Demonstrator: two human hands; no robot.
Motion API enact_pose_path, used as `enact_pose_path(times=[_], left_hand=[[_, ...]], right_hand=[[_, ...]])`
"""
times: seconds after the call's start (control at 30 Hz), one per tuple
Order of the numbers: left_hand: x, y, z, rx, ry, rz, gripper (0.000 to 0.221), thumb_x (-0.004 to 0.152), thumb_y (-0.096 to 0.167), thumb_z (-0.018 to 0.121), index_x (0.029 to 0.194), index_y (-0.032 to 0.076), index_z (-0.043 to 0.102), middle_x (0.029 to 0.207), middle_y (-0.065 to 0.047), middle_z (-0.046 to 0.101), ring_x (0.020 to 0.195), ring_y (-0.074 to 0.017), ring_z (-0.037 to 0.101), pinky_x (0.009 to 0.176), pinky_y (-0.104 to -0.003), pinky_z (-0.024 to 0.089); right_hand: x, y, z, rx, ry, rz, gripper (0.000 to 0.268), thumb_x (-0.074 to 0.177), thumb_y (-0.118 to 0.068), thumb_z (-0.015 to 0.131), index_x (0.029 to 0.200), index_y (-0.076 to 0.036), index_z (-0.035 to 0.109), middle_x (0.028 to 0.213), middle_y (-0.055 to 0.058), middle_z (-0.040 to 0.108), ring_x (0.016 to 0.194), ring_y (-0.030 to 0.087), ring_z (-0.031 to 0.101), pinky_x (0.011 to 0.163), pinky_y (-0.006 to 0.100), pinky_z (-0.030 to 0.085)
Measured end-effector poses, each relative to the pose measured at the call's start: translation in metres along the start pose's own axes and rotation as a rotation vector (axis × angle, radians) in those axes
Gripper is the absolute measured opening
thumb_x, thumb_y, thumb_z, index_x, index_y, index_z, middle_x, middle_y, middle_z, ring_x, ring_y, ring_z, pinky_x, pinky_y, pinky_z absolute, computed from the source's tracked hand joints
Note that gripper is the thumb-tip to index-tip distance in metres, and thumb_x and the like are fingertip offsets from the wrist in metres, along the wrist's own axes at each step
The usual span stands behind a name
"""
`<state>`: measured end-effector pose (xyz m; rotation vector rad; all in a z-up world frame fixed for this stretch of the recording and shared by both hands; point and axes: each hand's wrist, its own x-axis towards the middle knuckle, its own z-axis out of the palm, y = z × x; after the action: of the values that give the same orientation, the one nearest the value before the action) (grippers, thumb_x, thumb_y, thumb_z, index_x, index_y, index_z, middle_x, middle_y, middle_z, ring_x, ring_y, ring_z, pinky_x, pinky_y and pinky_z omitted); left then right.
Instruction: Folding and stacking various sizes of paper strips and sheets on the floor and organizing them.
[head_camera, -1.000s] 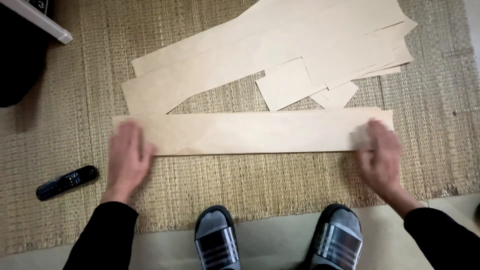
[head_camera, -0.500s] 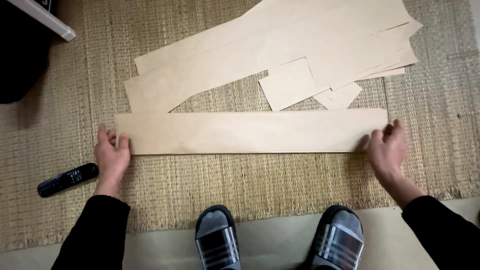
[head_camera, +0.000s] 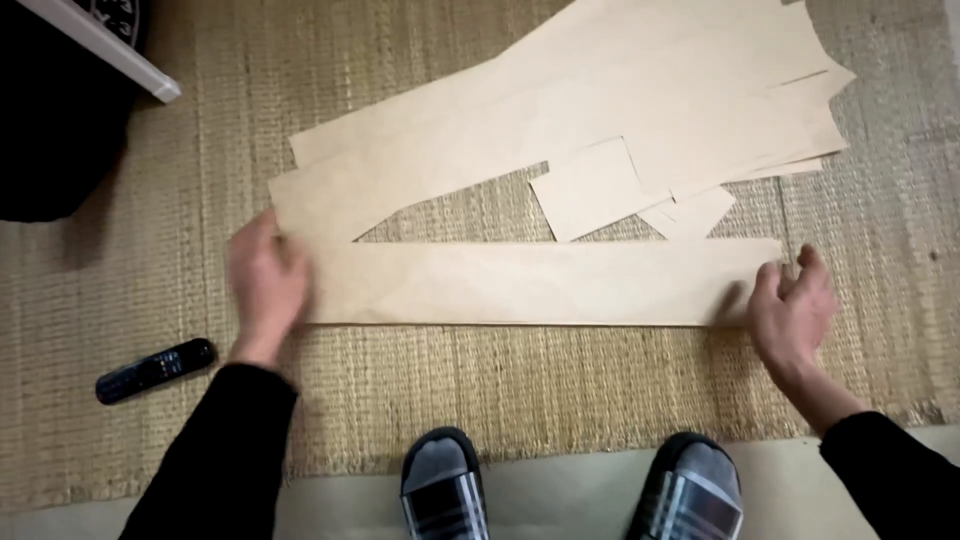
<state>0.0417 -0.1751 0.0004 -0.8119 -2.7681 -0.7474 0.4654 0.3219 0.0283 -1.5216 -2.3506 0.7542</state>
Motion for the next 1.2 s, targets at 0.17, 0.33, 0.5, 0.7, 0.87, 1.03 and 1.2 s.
enact_pose_path(times=[0.17,0.33,0.5,0.7,0.87,1.03,1.2], left_hand=[[0.07,0.08,0.044,0.147,-0.334,0.177,0.062,0.109,0.028,0.065,0.165,0.006,0.051,0.174,-0.021,0.046,0.161,-0.0408,0.04,0.131,-0.056,0.033],[0.111,0.116,0.069,0.291,-0.696,0.12,0.085,0.107,0.032,0.069,0.179,0.012,0.03,0.188,-0.022,0.019,0.172,-0.0445,0.014,0.138,-0.067,0.019],[0.119,0.107,0.068,0.501,-0.624,0.422,0.061,0.102,0.0,0.058,0.162,0.005,0.053,0.158,-0.028,0.058,0.13,-0.0416,0.068,0.096,-0.05,0.069],[0.113,0.104,0.069,0.517,-0.654,0.463,0.069,0.109,0.022,0.061,0.172,0.006,0.038,0.172,-0.029,0.047,0.151,-0.0473,0.056,0.096,-0.05,0.073],[0.115,0.107,0.074,0.535,-0.587,0.553,0.075,0.099,0.011,0.067,0.17,0.002,0.045,0.15,-0.036,0.062,0.122,-0.0484,0.074,0.084,-0.047,0.075],[0.124,0.104,0.077,0.52,-0.575,0.524,0.062,0.097,-0.003,0.067,0.156,0.0,0.051,0.124,-0.025,0.07,0.103,-0.0402,0.078,0.079,-0.044,0.077],[0.129,0.096,0.064,0.434,-0.534,0.43,0.008,0.095,0.004,0.076,0.102,0.006,0.079,0.103,-0.011,0.083,0.098,-0.0315,0.078,0.095,-0.047,0.065]], right_hand=[[0.003,-0.041,-0.003,0.003,-0.037,-0.157,0.061,0.121,-0.021,0.046,0.169,0.013,0.033,0.162,0.036,0.044,0.152,0.05,0.042,0.125,0.069,0.035],[0.002,-0.05,0.011,-0.011,-0.048,-0.353,0.061,0.118,-0.018,0.051,0.168,0.013,0.036,0.167,0.034,0.047,0.156,0.047,0.044,0.128,0.066,0.037],[-0.007,-0.054,0.013,-0.011,-0.132,-0.414,0.058,0.117,-0.017,0.051,0.166,0.013,0.041,0.159,0.035,0.053,0.149,0.049,0.047,0.12,0.068,0.044],[0.004,-0.033,0.035,0.002,-0.099,-0.474,0.057,0.116,-0.014,0.055,0.166,0.011,0.044,0.156,0.032,0.057,0.146,0.046,0.05,0.118,0.065,0.046],[0.005,-0.046,0.037,0.028,-0.136,-0.448,0.058,0.114,-0.014,0.056,0.166,0.01,0.044,0.159,0.032,0.055,0.148,0.046,0.049,0.119,0.066,0.047],[0.007,-0.049,0.035,0.029,-0.148,-0.473,0.057,0.115,-0.016,0.056,0.166,0.008,0.044,0.157,0.029,0.057,0.148,0.042,0.051,0.121,0.064,0.046],[0.007,-0.052,0.034,0.022,-0.127,-0.514,0.053,0.115,-0.018,0.056,0.16,0.009,0.052,0.155,0.031,0.06,0.149,0.045,0.052,0.122,0.065,0.046]])
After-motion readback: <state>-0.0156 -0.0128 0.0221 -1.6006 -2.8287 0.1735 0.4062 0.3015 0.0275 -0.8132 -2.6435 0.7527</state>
